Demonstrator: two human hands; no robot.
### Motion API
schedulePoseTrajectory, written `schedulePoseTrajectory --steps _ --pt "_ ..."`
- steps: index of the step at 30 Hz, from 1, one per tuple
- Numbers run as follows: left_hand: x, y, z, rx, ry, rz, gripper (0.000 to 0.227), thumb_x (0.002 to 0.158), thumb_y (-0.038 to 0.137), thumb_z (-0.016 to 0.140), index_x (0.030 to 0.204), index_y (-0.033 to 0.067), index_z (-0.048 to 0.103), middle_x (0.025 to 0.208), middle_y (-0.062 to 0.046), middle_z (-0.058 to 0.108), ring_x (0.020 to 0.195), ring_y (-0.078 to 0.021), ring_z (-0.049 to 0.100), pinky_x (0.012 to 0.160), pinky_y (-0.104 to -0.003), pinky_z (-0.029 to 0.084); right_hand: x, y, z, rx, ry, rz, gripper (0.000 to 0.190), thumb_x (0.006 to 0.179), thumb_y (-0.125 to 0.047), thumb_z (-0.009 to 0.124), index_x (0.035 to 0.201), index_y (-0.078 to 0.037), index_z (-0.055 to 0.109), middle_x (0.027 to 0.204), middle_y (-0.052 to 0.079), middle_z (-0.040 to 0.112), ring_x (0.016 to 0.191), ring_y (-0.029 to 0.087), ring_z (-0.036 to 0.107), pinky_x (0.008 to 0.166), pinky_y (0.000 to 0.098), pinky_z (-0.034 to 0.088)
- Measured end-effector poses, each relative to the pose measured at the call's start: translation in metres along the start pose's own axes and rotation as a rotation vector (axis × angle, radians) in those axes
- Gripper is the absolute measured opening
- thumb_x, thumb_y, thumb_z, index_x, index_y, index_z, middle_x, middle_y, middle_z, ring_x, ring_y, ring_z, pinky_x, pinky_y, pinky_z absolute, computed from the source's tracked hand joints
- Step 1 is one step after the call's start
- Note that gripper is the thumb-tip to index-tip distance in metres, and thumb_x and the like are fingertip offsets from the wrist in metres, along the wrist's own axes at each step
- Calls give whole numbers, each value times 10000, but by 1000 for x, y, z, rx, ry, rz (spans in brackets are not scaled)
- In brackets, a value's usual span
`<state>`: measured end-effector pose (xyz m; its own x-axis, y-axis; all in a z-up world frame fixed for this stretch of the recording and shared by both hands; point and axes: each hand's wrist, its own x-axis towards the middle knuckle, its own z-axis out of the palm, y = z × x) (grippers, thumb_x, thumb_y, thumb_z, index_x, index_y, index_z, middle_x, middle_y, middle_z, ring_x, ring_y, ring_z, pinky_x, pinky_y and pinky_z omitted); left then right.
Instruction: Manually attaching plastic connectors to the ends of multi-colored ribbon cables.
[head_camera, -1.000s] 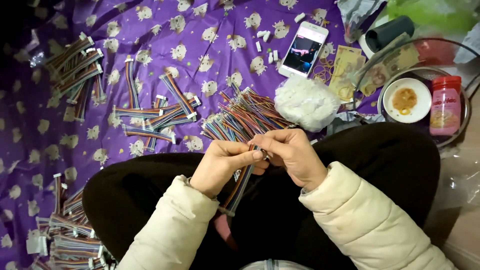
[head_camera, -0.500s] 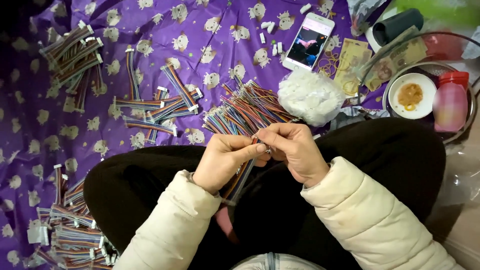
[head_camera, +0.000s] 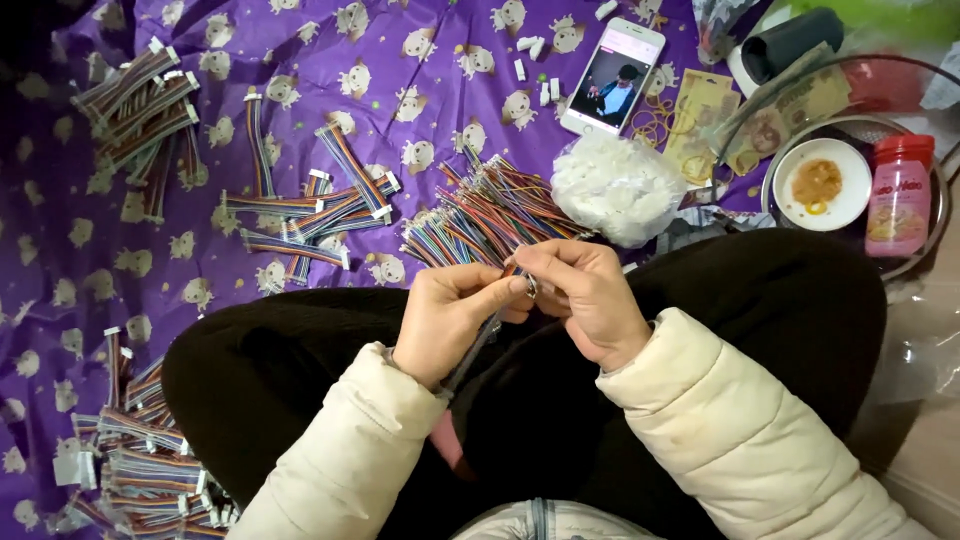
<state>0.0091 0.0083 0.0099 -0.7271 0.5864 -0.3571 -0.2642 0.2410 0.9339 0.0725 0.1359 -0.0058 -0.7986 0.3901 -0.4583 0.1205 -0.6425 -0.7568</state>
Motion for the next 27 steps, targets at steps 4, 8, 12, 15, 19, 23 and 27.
schedulePoseTrajectory --steps 4,8,12,15,19,23,27 --pt "-1 -7 -7 -67 7 33 123 850 110 658 889 18 730 727 -133 726 673 -163 685 664 -289 559 0 -4 3 24 15 58 118 839 -66 667 788 41 666 459 -3 345 342 12 285 337 128 242" --pt "8 -16 -25 -110 -12 38 157 869 82 618 941 -36 692 781 -200 707 697 -245 690 689 -376 573 11 -2 -8 144 48 288 375 812 -41 492 1168 43 579 854 117 574 742 158 574 696 249 511" --pt "10 -9 -42 -139 -74 -52 170 865 55 607 914 -92 676 764 -226 698 656 -270 692 654 -377 583 7 -8 -2 191 -58 335 537 745 165 379 1277 138 452 1134 247 532 1076 327 576 954 380 479" --pt "8 -5 -42 -197 -129 -86 149 852 42 619 880 -90 681 709 -196 686 611 -232 685 616 -349 584 2 -4 1 20 -144 241 487 803 107 486 1289 102 455 1194 221 586 1105 294 589 922 343 496" --pt "8 -13 -44 -207 -198 -108 133 844 42 634 830 -77 692 681 -199 679 582 -239 679 589 -351 582 1 5 -3 -85 -202 142 409 805 85 531 1212 121 520 1047 219 662 946 253 663 782 322 558" --pt "9 -12 -46 -149 -293 -114 144 824 44 653 875 -80 704 677 -225 689 576 -263 692 582 -362 593 7 12 -8 -77 -118 265 242 849 -6 568 1059 114 587 909 207 656 824 287 676 726 405 581" --pt "6 -17 -41 -166 -322 -128 131 812 23 658 877 -79 708 652 -201 688 572 -244 699 573 -345 591 7 13 -10 -59 -131 253 179 826 40 599 976 136 617 836 208 646 777 299 683 718 424 590"
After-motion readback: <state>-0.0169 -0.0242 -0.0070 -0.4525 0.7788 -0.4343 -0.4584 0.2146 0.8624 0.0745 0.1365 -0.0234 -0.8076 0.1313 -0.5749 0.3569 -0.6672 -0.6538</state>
